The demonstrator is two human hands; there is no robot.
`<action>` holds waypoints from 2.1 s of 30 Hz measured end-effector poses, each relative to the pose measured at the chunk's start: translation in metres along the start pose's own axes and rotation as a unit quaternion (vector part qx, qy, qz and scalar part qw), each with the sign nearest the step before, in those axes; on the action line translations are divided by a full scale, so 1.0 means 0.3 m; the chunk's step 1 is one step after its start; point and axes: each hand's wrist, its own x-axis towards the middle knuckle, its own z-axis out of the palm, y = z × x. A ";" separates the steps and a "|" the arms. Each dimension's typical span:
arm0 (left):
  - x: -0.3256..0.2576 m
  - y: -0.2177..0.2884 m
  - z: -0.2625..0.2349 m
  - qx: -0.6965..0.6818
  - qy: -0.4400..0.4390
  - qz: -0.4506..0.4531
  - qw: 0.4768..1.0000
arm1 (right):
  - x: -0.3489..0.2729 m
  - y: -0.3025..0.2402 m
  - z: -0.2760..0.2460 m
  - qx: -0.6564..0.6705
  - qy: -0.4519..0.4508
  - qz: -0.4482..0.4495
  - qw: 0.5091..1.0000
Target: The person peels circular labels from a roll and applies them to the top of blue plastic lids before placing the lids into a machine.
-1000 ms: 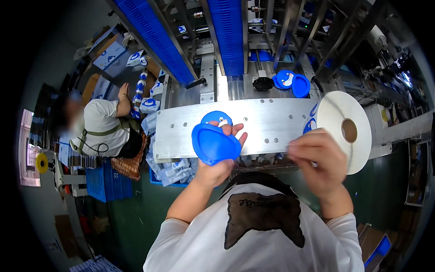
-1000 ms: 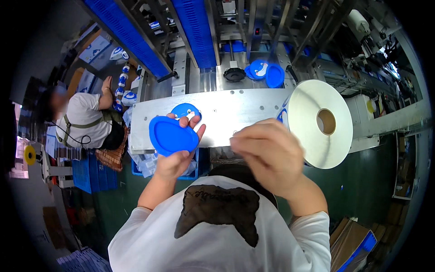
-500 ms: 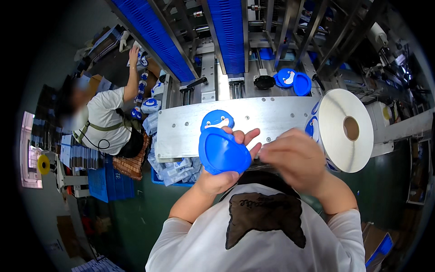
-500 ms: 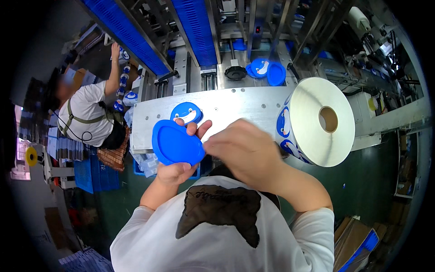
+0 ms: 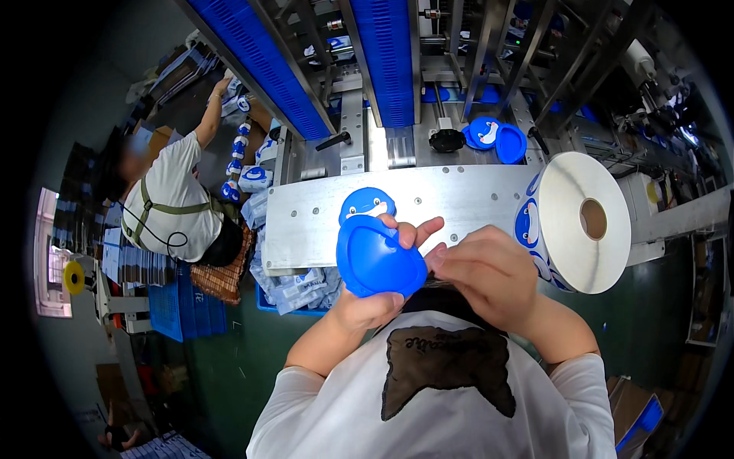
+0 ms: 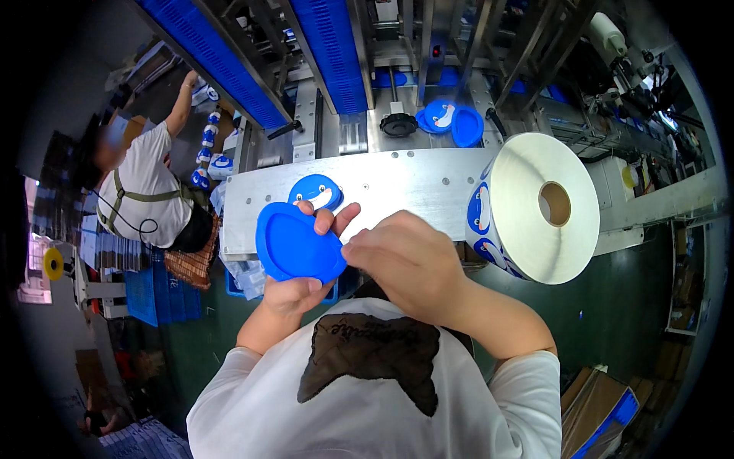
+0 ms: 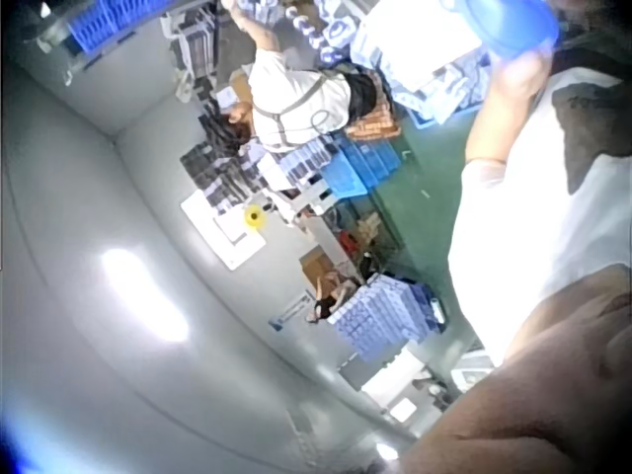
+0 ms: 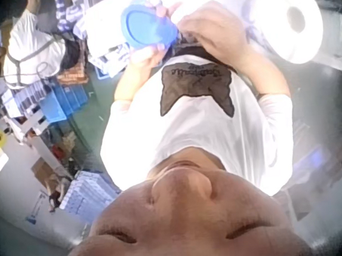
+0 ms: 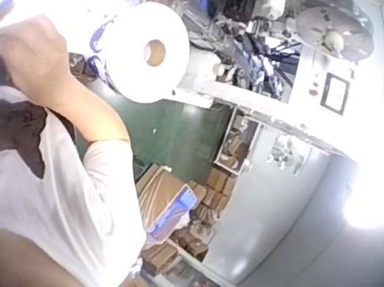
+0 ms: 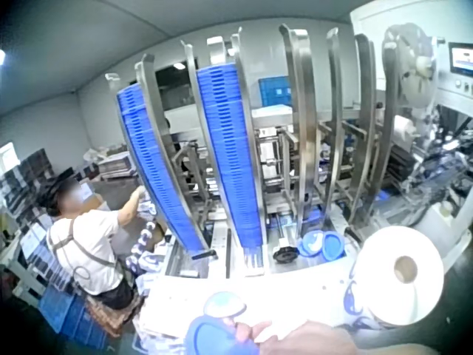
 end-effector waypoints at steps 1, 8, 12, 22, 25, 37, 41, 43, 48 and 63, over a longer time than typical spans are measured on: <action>0.002 0.004 0.011 -0.010 0.022 -0.010 1.000 | 0.003 0.003 -0.005 -0.006 0.014 0.004 1.000; 0.018 -0.012 0.009 0.010 0.022 -0.029 0.999 | -0.007 0.000 0.005 -0.039 -0.085 -0.014 0.996; 0.009 -0.010 -0.024 0.032 -0.040 -0.019 0.999 | 0.019 -0.003 -0.047 -0.019 -0.045 0.008 0.999; 0.019 0.000 0.014 -0.020 0.026 -0.066 0.997 | 0.001 0.024 0.023 -0.012 -0.030 0.012 0.999; 0.011 0.010 0.035 -0.058 0.045 -0.092 0.993 | 0.020 0.015 -0.010 0.019 0.010 0.033 0.999; 0.000 0.037 0.017 -0.090 0.053 -0.127 0.986 | 0.023 0.025 0.031 -0.013 -0.034 -0.024 0.999; -0.008 0.028 0.009 -0.099 0.057 -0.130 0.985 | 0.031 0.066 0.007 -0.058 -0.014 -0.022 0.998; -0.022 0.027 -0.007 -0.095 0.061 -0.118 0.987 | 0.044 0.070 -0.062 -0.080 0.049 0.036 0.995; -0.019 0.043 -0.008 -0.088 0.027 -0.141 0.986 | 0.029 0.031 0.029 0.027 -0.036 0.007 0.999; -0.030 0.032 -0.020 -0.106 0.013 -0.147 0.983 | 0.048 0.056 0.060 0.045 -0.044 0.022 0.998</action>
